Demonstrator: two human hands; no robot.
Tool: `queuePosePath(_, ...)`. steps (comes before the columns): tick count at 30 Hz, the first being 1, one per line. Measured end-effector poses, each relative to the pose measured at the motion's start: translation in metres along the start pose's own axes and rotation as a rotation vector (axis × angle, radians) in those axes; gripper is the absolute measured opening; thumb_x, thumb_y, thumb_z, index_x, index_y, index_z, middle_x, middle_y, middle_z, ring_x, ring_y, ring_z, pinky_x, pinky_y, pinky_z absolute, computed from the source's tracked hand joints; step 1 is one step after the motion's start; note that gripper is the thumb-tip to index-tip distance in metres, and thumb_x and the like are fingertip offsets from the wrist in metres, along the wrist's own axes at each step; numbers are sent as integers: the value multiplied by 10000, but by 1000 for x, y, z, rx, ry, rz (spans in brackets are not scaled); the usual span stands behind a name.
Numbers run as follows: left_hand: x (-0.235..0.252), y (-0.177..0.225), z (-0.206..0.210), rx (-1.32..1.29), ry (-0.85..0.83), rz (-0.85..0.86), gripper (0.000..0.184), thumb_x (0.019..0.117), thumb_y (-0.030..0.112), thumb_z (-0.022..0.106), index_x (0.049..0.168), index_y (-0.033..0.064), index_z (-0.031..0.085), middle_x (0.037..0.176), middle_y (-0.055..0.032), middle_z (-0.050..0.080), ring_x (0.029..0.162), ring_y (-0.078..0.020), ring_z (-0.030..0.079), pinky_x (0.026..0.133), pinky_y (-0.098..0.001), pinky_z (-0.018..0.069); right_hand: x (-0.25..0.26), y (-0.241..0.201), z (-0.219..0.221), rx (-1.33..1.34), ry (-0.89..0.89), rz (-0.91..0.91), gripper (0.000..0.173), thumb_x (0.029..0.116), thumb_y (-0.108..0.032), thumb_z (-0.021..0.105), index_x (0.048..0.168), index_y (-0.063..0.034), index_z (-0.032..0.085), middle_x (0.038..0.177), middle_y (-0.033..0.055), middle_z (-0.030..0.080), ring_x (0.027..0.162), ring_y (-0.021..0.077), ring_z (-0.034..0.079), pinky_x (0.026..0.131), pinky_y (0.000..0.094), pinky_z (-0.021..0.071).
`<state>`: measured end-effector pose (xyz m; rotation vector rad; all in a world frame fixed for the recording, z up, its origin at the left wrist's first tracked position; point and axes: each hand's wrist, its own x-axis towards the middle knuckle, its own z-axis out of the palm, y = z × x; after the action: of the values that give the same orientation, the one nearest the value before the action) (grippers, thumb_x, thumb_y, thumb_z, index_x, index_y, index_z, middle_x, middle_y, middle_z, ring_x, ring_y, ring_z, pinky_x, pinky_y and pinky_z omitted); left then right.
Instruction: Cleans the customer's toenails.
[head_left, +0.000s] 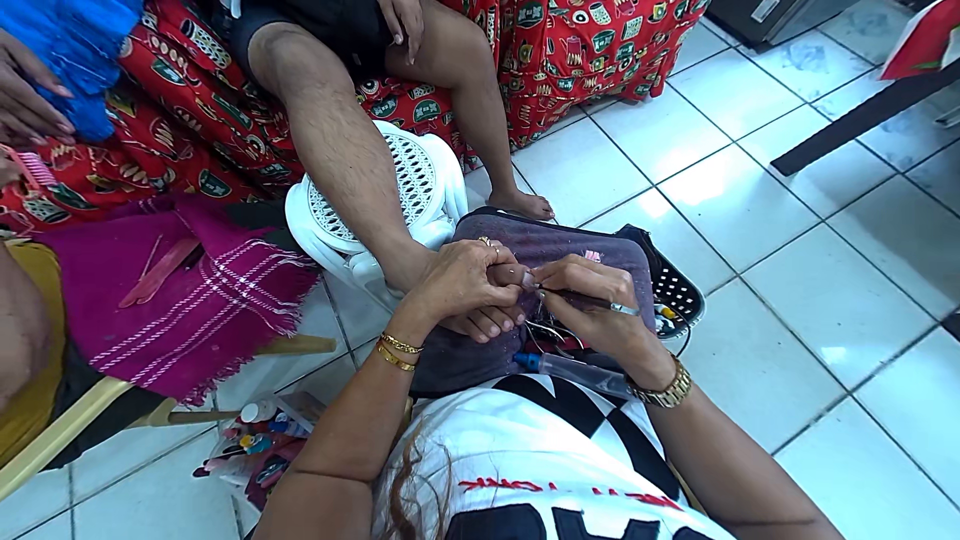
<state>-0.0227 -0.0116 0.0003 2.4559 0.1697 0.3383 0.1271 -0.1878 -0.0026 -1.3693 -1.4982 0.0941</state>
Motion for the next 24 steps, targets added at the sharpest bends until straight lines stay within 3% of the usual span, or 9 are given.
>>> queuePosePath(8, -1, 1, 1, 4, 21, 15, 293, 812, 403, 752, 908, 126, 752, 856, -5, 687, 799, -130, 652, 723, -369, 517, -2, -2, 2, -15, 15, 9, 67, 818, -8, 657, 791, 23, 709, 884, 124, 736, 883, 136, 715, 790, 229, 574)
queuePosePath(11, 0, 1, 2, -2, 24, 17, 297, 804, 395, 759, 915, 120, 752, 863, -12, 691, 806, -136, 655, 728, -373, 516, -2, 4, 1, 40, 41, 44, 62, 823, 13, 649, 806, 32, 705, 882, 110, 727, 857, 95, 700, 774, 193, 570)
queuePosePath(15, 1, -3, 3, 8, 23, 30, 298, 811, 420, 745, 903, 136, 757, 847, 12, 691, 801, -113, 651, 726, -346, 515, -2, 0, 2, 56, 29, 25, 60, 818, 5, 654, 789, 34, 697, 892, 120, 732, 913, 122, 716, 826, 220, 578)
queuePosePath(19, 1, -1, 3, 11, 25, 41, 295, 810, 407, 752, 902, 126, 757, 853, 0, 692, 800, -122, 651, 724, -345, 515, -2, 5, 2, 97, 62, 58, 52, 816, 25, 640, 810, 36, 690, 881, 107, 721, 862, 92, 697, 772, 191, 569)
queuePosePath(24, 0, -2, 3, 7, 25, 39, 297, 809, 417, 747, 899, 134, 750, 850, 7, 687, 801, -117, 648, 723, -342, 511, -2, 0, 3, 86, 41, 43, 57, 815, 13, 647, 796, 36, 696, 882, 116, 729, 898, 115, 714, 809, 218, 580)
